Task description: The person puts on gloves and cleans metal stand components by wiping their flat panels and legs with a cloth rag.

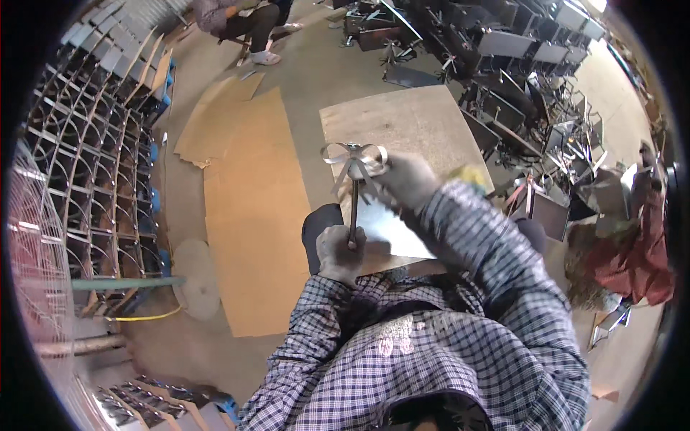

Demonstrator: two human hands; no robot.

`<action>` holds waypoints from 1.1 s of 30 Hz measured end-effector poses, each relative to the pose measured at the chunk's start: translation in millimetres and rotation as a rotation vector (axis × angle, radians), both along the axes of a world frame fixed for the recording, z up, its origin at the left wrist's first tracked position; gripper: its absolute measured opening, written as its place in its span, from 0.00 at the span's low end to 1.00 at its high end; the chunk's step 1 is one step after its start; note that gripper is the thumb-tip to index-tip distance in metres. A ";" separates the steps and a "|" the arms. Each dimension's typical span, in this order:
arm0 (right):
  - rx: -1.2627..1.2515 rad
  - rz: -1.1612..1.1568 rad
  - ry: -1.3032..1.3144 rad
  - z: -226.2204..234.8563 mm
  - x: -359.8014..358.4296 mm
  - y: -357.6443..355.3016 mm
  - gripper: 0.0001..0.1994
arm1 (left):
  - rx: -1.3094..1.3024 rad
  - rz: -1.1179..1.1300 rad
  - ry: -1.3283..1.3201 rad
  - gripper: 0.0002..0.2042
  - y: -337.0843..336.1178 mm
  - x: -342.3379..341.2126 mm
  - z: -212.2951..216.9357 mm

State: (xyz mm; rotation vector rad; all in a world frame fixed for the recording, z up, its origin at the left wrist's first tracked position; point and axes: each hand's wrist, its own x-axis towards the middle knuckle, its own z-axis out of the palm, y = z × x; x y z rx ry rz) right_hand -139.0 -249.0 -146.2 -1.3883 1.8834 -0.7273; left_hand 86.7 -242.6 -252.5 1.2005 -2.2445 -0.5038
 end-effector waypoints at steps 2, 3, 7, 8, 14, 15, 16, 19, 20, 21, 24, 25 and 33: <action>0.084 0.094 0.149 -26.7 17.6 17.3 0.25 | -0.027 -0.004 0.027 0.13 -1.9 2.1 -0.6; 0.039 0.164 0.195 -30.8 22.4 20.1 0.26 | 0.115 0.030 -0.085 0.13 -3.1 2.5 -0.3; -0.073 0.190 0.336 4.3 -2.5 -3.6 0.17 | 0.049 -0.014 -0.045 0.13 -2.7 0.6 2.0; -0.113 0.172 0.396 17.0 -11.5 -12.7 0.15 | -0.023 -0.020 -0.032 0.15 -1.4 -0.9 1.7; 0.036 -0.091 0.209 -13.7 16.3 15.3 0.22 | -0.077 -0.007 -0.016 0.18 -0.2 -2.4 -7.8; 0.059 -0.009 0.133 -29.9 23.6 28.7 0.25 | -0.085 -0.018 -0.021 0.15 -1.2 -1.5 -8.9; 0.029 0.069 0.047 -44.2 31.4 42.1 0.27 | -0.070 -0.007 -0.007 0.14 -1.9 0.1 -9.4; 0.203 0.168 0.163 -59.5 54.1 62.5 0.30 | -0.052 -0.011 0.000 0.08 -2.5 3.4 -10.0; 0.248 0.165 0.138 -55.4 55.0 63.9 0.29 | -0.059 -0.034 -0.010 0.08 -3.6 2.8 -9.9; 0.091 0.183 0.142 -47.7 56.0 71.8 0.28 | -0.082 -0.036 0.002 0.08 -2.1 1.9 -9.4; 0.254 -0.079 -0.261 -20.7 51.3 77.4 0.24 | -0.039 -0.013 -0.040 0.07 -1.3 -3.3 -2.0; 0.315 -0.156 -0.506 -14.1 48.5 78.5 0.23 | -0.010 -0.009 -0.076 0.07 -2.5 -3.8 3.2; -0.305 0.169 -0.381 -28.7 77.4 112.8 0.21 | 1.066 -0.167 0.703 0.31 6.2 54.2 89.1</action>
